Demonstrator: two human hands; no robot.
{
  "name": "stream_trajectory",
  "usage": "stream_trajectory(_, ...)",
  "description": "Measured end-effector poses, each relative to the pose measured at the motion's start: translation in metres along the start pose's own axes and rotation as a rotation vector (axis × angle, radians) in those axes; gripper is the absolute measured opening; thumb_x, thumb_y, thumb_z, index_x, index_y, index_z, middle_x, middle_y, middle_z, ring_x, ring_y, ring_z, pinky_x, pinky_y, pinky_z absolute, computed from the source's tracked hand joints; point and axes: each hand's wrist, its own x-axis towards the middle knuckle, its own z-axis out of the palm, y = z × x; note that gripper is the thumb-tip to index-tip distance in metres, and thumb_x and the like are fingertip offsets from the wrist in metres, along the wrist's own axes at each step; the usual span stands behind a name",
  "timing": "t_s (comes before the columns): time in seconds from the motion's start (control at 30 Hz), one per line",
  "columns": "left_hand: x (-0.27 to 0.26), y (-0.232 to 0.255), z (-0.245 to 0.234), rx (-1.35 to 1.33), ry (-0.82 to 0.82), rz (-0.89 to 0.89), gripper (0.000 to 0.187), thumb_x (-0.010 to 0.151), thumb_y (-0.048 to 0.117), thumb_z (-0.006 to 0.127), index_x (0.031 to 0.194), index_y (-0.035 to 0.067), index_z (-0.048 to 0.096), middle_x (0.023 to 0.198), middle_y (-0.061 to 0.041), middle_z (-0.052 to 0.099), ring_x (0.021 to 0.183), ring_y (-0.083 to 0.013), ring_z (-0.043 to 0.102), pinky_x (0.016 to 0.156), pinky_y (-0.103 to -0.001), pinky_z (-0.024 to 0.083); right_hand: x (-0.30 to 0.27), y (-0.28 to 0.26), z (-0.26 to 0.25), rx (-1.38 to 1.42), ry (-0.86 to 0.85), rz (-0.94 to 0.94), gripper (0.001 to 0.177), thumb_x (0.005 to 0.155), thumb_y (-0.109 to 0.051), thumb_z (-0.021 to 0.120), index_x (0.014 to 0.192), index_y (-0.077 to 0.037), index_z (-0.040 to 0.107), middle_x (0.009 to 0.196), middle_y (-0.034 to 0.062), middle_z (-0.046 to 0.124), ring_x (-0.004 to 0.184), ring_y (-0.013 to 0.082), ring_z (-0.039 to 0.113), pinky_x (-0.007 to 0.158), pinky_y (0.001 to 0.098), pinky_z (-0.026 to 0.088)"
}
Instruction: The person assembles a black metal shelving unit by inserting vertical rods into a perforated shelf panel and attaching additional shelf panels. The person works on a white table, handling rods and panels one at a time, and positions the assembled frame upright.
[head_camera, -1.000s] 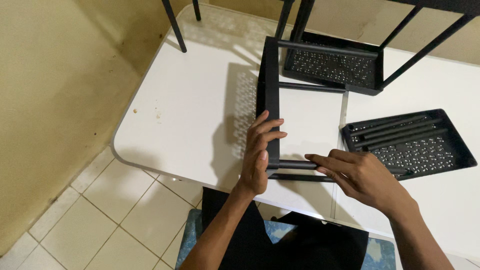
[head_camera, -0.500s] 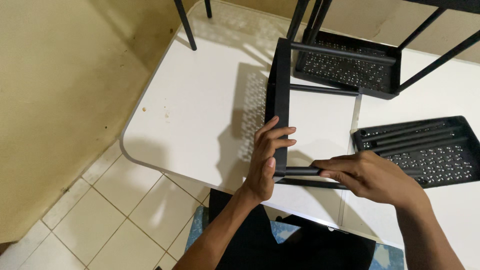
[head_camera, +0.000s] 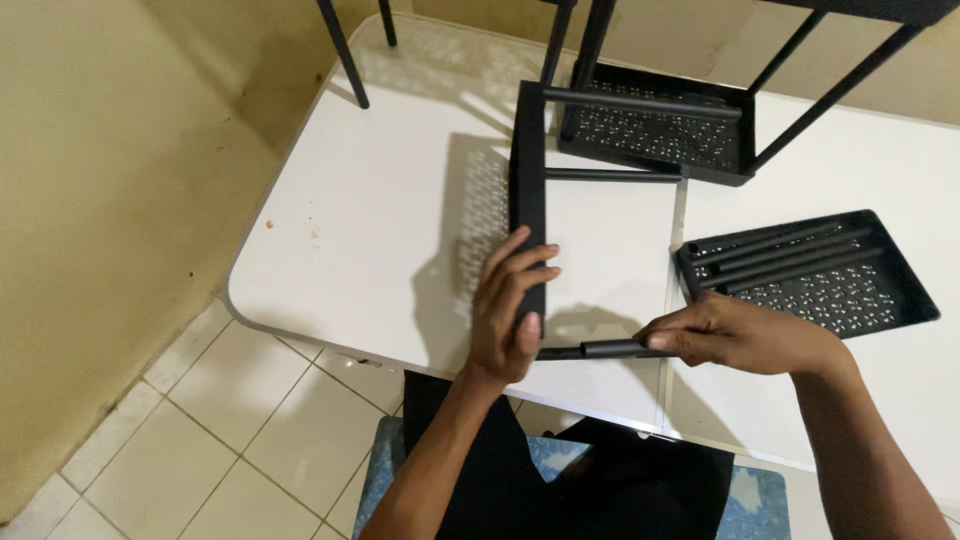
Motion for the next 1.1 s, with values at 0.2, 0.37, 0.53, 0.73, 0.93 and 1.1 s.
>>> stream_trajectory(0.2,0.001,0.011,-0.016,-0.071,-0.041,-0.037,0.056,0.108,0.049,0.033,0.124,0.006,0.065,0.144,-0.014,0.062,0.153,-0.0370,0.042,0.130,-0.056,0.034,-0.036,0.025,0.023,0.476,0.514,-0.244,0.038,0.098,-0.037,0.055,0.099,-0.004,0.073,0.062,0.0006,0.056,0.053,0.0117,0.051,0.046,0.0296,0.042)
stream_trajectory(0.37,0.002,0.016,-0.008,0.005,-0.118,-0.058,0.054,0.108,0.049,0.036,0.130,0.008,0.063,0.153,-0.013,0.057,0.157,-0.0348,0.039,0.132,-0.056,0.032,-0.041,0.006,0.065,0.883,0.774,-0.830,0.034,0.117,-0.035,0.056,0.110,-0.005,0.070,0.101,0.0040,0.062,0.083,0.0081,0.053,0.072,0.0232,0.043)
stream_trajectory(0.53,-0.018,0.028,-0.007,0.028,0.027,-0.087,0.063,0.108,0.053,0.046,0.143,0.001,0.051,0.158,-0.016,0.043,0.153,-0.0331,0.037,0.131,-0.056,0.030,-0.037,0.012,0.096,1.239,0.983,-0.992,0.031,0.126,-0.031,0.052,0.114,-0.005,0.066,0.097,0.0022,0.062,0.080,0.0064,0.052,0.076,0.0189,0.045)
stream_trajectory(0.73,-0.060,0.071,0.002,0.119,0.180,-0.170,0.050,0.102,0.048,0.064,0.134,0.010,0.063,0.129,-0.007,0.059,0.120,-0.0243,0.053,0.106,-0.041,0.047,-0.019,0.006,0.119,1.611,1.045,-0.915,0.035,0.125,-0.034,0.047,0.111,-0.007,0.064,0.102,0.0037,0.063,0.084,0.0091,0.051,0.073,0.0213,0.045)
stream_trajectory(0.93,-0.055,0.104,0.005,0.058,0.107,-0.138,0.033,0.091,0.034,0.080,0.119,0.016,0.079,0.106,0.003,0.068,0.099,-0.0158,0.055,0.083,-0.030,0.047,-0.008,-0.007,0.132,1.810,0.924,-0.823,0.034,0.120,-0.036,0.047,0.115,-0.007,0.064,0.104,0.0047,0.059,0.088,0.0112,0.051,0.071,0.0227,0.046)
stream_trajectory(1.1,-0.047,0.115,0.004,-0.079,0.116,-0.222,0.030,0.093,0.033,0.080,0.118,0.016,0.078,0.105,0.002,0.067,0.099,-0.0159,0.056,0.081,-0.029,0.049,-0.006,-0.004,0.140,1.810,0.851,-0.801,0.028,0.120,-0.033,0.053,0.117,-0.007,0.061,0.103,0.0033,0.054,0.088,0.0114,0.052,0.074,0.0236,0.047)
